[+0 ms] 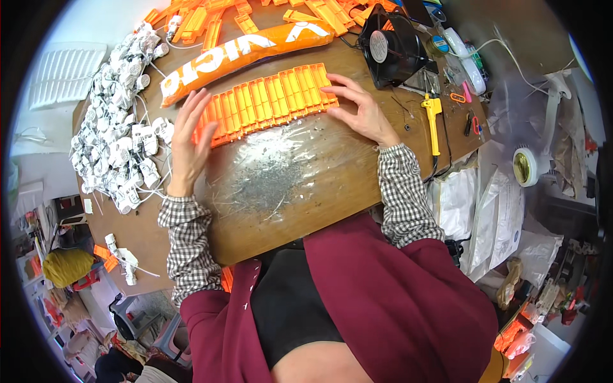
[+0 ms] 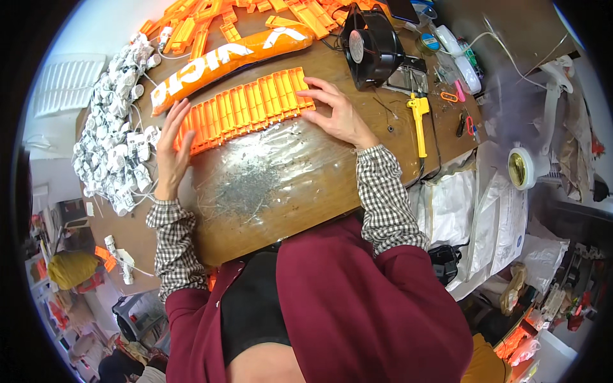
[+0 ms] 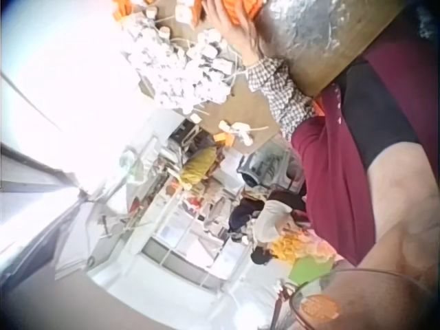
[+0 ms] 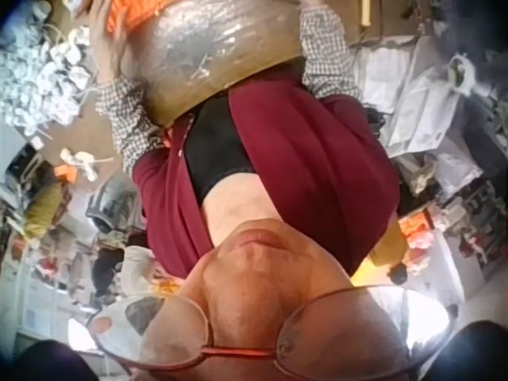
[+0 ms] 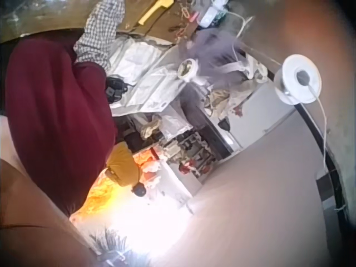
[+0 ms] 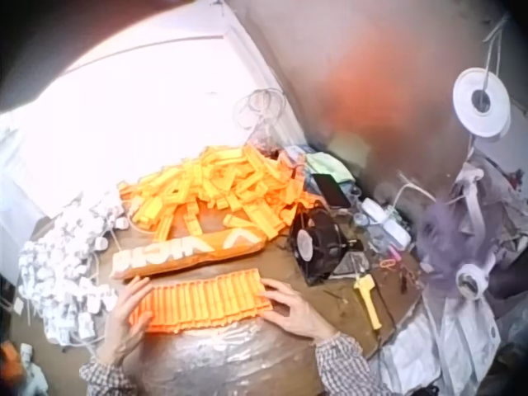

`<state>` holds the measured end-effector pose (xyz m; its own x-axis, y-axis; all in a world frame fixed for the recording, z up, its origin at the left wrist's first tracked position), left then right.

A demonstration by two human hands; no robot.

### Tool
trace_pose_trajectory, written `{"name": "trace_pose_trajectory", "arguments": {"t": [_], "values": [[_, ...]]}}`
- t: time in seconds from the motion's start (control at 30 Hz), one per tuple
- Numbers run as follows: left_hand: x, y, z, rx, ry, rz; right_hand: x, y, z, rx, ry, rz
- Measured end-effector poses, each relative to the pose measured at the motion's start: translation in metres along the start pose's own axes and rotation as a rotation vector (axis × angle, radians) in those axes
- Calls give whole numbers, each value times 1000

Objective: The person attaches components to small plastic pieces using a handheld hot tool, then arranges and aligns rows of orange plastic parts on the workbench by hand.

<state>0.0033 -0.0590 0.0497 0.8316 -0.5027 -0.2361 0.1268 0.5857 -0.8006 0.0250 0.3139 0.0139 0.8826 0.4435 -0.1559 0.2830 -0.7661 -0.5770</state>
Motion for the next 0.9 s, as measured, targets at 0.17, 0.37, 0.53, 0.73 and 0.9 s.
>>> {"name": "trace_pose_trajectory", "arguments": {"t": [0.17,0.37,0.53,0.73,0.9], "values": [[-34,9,24,-66,164,-208,-2,2,6,41,-12,50],[-115,84,54,-144,409,-438,-5,9,10,-44,17,70],[-133,111,44,-143,412,-529,-5,9,5,47,9,60],[-131,118,39,-99,436,-502,-1,8,8,135,-25,41],[-127,111,40,-167,445,-499,-5,11,8,2,-32,83]]}}
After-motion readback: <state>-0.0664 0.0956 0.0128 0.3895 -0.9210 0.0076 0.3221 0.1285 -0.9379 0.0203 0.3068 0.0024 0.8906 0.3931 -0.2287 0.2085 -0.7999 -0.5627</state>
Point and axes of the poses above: each hand's wrist, its own x-axis away from the middle knuckle, its own y-axis out of the palm, z = x × y, the point moved 3 cm from there along -x, towards the middle knuckle, and after that the axes turned 14 degrees about -z, right-handed, at the moved point
